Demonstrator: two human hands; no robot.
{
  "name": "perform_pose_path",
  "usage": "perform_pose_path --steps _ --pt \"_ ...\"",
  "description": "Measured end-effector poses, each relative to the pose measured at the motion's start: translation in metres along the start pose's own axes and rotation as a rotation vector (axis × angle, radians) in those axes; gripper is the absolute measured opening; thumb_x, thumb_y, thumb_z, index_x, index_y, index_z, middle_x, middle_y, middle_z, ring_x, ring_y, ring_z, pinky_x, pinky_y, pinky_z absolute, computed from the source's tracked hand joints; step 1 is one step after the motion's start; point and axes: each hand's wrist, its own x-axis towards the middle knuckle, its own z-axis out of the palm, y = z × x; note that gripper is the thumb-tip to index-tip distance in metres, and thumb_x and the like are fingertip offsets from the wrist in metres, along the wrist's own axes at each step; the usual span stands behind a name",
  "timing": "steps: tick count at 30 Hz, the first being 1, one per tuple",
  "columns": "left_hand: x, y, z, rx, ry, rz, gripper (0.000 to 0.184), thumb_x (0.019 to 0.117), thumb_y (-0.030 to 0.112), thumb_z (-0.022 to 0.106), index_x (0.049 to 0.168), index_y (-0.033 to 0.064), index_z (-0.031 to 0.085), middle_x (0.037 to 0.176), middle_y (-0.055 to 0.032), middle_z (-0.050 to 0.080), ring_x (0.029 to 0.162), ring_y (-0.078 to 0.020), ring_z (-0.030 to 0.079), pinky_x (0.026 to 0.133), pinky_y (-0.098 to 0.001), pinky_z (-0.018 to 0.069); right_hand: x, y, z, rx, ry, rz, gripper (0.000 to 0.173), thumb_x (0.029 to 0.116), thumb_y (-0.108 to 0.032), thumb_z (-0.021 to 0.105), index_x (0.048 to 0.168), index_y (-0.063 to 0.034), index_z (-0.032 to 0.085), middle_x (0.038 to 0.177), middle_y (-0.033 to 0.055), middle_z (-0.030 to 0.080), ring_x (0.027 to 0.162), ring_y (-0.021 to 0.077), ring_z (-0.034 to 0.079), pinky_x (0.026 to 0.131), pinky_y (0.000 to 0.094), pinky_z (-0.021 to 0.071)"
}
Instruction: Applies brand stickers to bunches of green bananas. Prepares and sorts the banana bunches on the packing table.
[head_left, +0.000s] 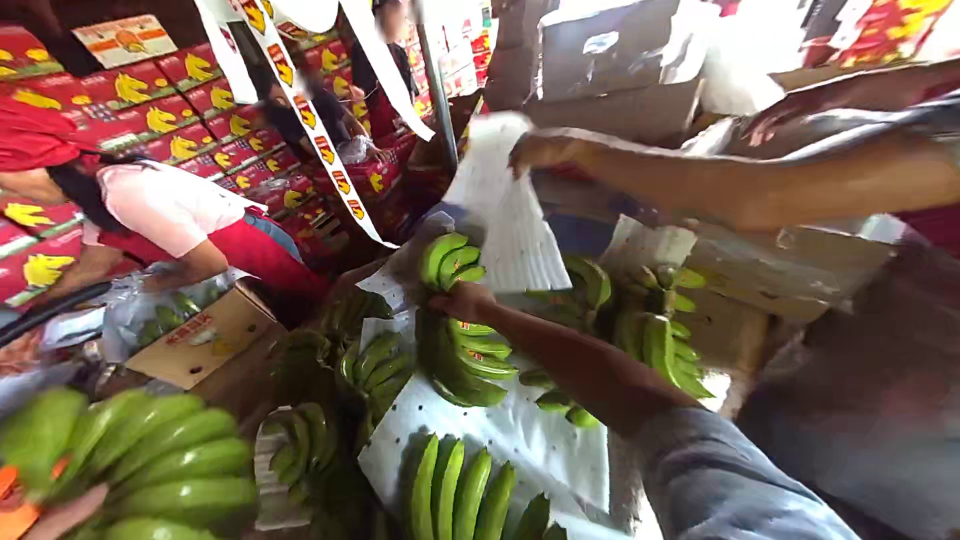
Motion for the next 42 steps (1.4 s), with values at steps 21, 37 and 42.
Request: perform_pose_path --steps 21,37,42 --pt "0.165 -0.134 0.398 0.263 -0.318 -0.644 0.063 0.1091 0.047 0.042 0.133 -0.0088 0.057 0.132 -0.0307 0.058 0.120 -0.0397 0.059 0.102 -0.0556 0.0473 0.164 0.147 -0.031 -0.119 -0.144 0.171 0.065 0.1052 -0.055 0.044 0.117 0.0047 0.067 0.122 0.0301 0.064 0.119 0.0462 0.060 0.098 0.0671 0.0429" --pt "-0.097 -0.119 0.062 0.753 -0.099 0.062 0.030 0.0946 0.020 0.071 0.117 0.0016 0.073 0.121 -0.0163 0.070 0.114 -0.0279 0.066 0.101 -0.0492 0.0530 -0.140 0.094 0.044 0.064 -0.405 -0.556 0.029 0.0980 -0.027 0.064 0.121 -0.0089 0.069 0.103 0.0072 0.071 0.086 0.0156 0.067 0.077 0.0394 0.0574" --pt "-0.210 -0.202 0.011 0.588 0.012 -0.320 0.026 0.0955 0.009 0.069 0.113 -0.0103 0.068 0.114 -0.0261 0.069 0.104 -0.0344 0.069 0.096 -0.0493 0.0556 -0.254 0.071 0.137 0.104 -0.719 -0.509 0.032 0.0978 -0.021 0.067 0.126 -0.0054 0.067 0.113 0.0134 0.071 0.096 0.0246 0.069 0.087 0.0453 0.0567"
